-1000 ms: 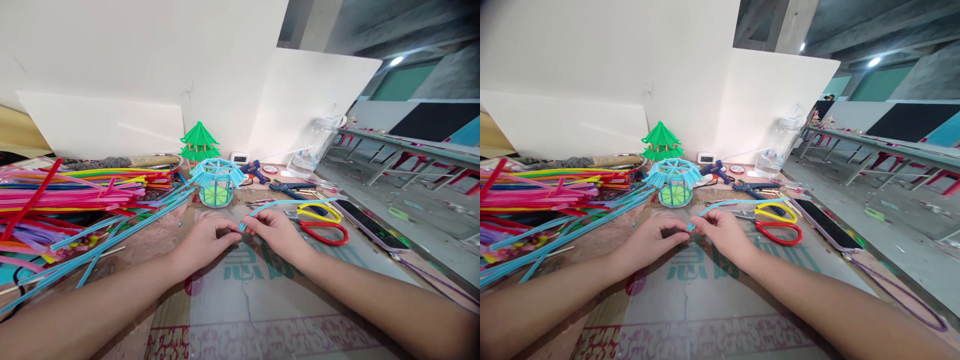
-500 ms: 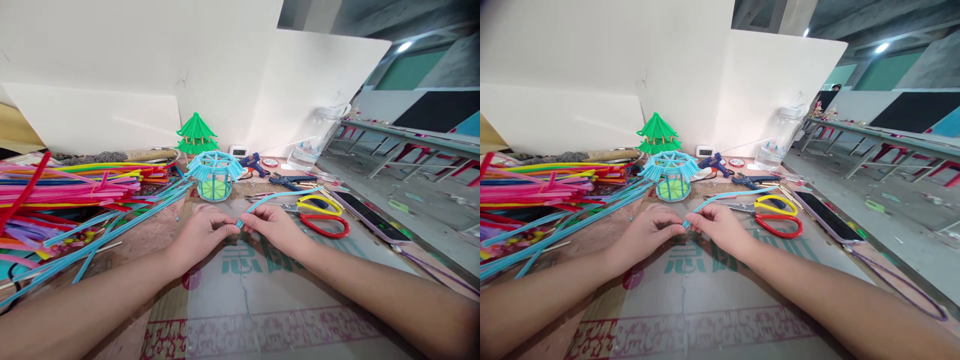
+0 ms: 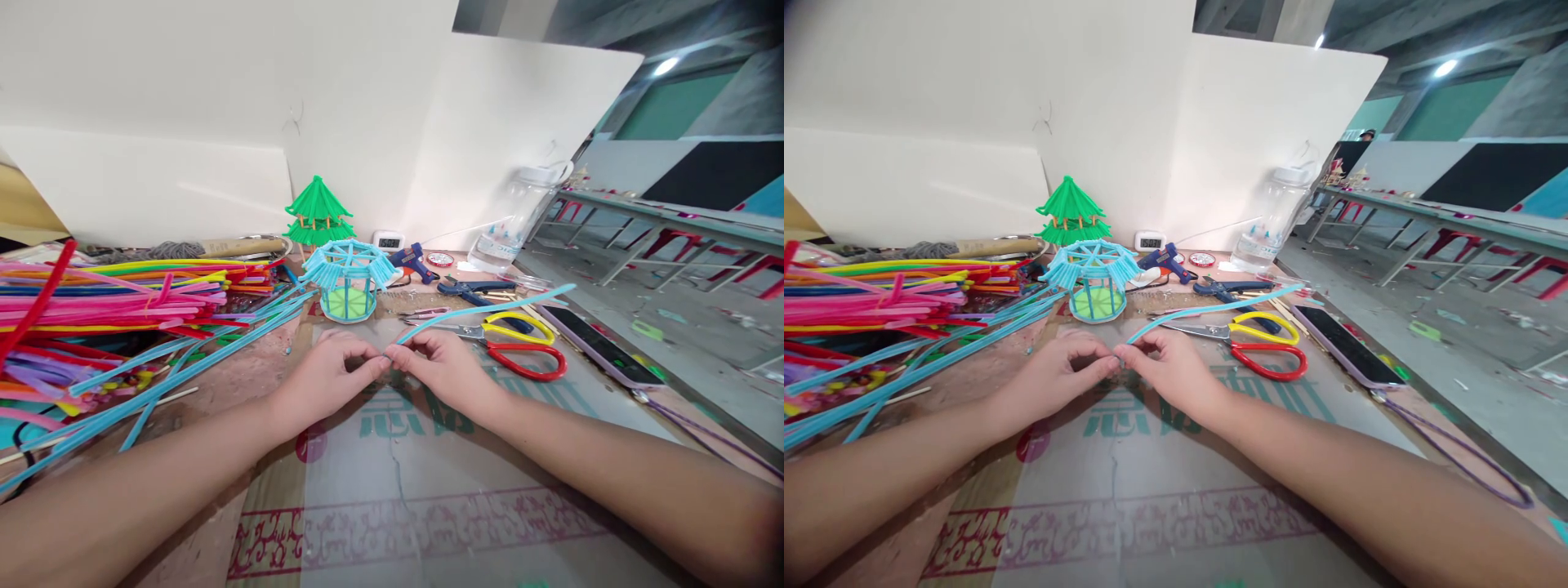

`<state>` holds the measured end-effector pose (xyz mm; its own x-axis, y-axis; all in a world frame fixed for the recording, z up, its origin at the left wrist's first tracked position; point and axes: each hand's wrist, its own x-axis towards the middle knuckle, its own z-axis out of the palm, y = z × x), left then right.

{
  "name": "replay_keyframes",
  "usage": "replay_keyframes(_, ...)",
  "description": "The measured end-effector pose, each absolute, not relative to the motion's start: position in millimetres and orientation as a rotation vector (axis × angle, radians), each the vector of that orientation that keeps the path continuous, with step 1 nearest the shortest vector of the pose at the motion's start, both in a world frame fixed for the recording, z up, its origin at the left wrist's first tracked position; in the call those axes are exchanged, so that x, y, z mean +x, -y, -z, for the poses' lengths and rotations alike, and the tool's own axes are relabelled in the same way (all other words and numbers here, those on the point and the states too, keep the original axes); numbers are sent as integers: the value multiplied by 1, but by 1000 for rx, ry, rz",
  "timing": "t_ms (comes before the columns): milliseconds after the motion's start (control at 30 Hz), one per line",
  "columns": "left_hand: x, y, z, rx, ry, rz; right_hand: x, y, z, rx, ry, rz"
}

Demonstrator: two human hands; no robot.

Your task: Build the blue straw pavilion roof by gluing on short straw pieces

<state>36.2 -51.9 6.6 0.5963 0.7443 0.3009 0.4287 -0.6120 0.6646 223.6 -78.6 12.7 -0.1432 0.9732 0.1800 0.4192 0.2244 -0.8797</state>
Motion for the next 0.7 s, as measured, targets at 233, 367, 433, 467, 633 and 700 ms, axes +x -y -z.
replay_keyframes(233,35,53,-11,2262,-894,-769,226,77,-15,-1104,1526,-1108)
replay_keyframes(367,36,54,-11,2255,-857,-739,228,76,-13,-1113,1554,-1096)
replay_keyframes(433,36,54,-10,2273,-843,-723,228,76,-12,-1125,1593,-1086)
replay_keyframes(467,36,54,-9,2285,-839,-718,229,76,-12,-1131,1607,-1089)
replay_keyframes(633,35,54,-8,2324,-825,-729,229,76,-11,-1101,1607,-1136)
replay_keyframes(700,35,54,-8,2311,-826,-751,229,77,-12,-1060,1565,-1184)
